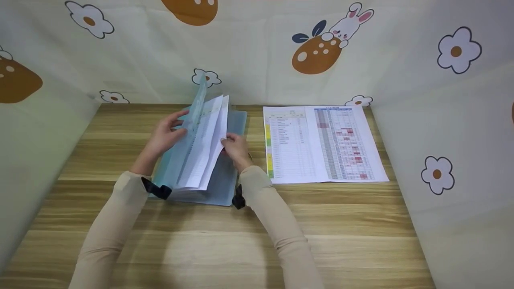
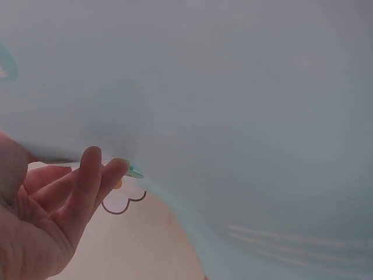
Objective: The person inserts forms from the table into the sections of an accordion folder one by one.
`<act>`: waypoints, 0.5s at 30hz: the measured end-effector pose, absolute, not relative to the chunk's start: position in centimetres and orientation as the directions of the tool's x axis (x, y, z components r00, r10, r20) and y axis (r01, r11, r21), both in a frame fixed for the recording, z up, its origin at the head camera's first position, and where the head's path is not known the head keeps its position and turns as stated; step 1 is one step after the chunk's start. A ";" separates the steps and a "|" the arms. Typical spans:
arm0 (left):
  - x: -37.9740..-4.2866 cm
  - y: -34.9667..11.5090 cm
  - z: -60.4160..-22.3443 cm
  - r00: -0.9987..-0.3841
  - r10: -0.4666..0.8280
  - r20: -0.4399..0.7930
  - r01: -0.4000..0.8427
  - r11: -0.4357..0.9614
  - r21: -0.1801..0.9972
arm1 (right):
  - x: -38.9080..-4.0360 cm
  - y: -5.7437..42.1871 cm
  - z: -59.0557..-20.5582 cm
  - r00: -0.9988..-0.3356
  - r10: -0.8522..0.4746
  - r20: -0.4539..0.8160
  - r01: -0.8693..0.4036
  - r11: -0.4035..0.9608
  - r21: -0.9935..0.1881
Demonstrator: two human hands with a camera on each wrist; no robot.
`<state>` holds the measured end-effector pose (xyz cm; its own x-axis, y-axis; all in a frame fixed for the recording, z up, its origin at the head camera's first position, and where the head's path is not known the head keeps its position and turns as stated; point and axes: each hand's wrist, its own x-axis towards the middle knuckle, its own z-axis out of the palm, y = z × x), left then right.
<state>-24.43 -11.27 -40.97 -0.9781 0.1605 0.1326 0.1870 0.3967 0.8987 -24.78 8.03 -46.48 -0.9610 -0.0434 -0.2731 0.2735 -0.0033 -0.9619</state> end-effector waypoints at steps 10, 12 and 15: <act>-24.5 -11.2 -41.2 -0.977 0.173 0.123 0.182 0.384 0.905 | -24.5 7.7 -46.8 -0.950 -0.128 -0.284 0.275 0.085 -0.958; -24.4 -11.2 -41.1 -0.979 0.174 0.110 0.170 0.385 0.907 | -24.2 7.9 -46.8 -0.941 -0.167 -0.294 0.280 0.101 -0.955; -24.3 -11.2 -41.0 -0.980 0.174 0.099 0.160 0.390 0.907 | -23.7 8.2 -46.7 -0.922 -0.218 -0.321 0.303 0.113 -0.946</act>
<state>-24.34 -11.24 -41.01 -0.9798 0.1737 0.0987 0.1604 0.3897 0.9069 -23.71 8.21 -46.65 -0.9218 -0.2176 -0.3207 0.3027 0.1126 -0.9464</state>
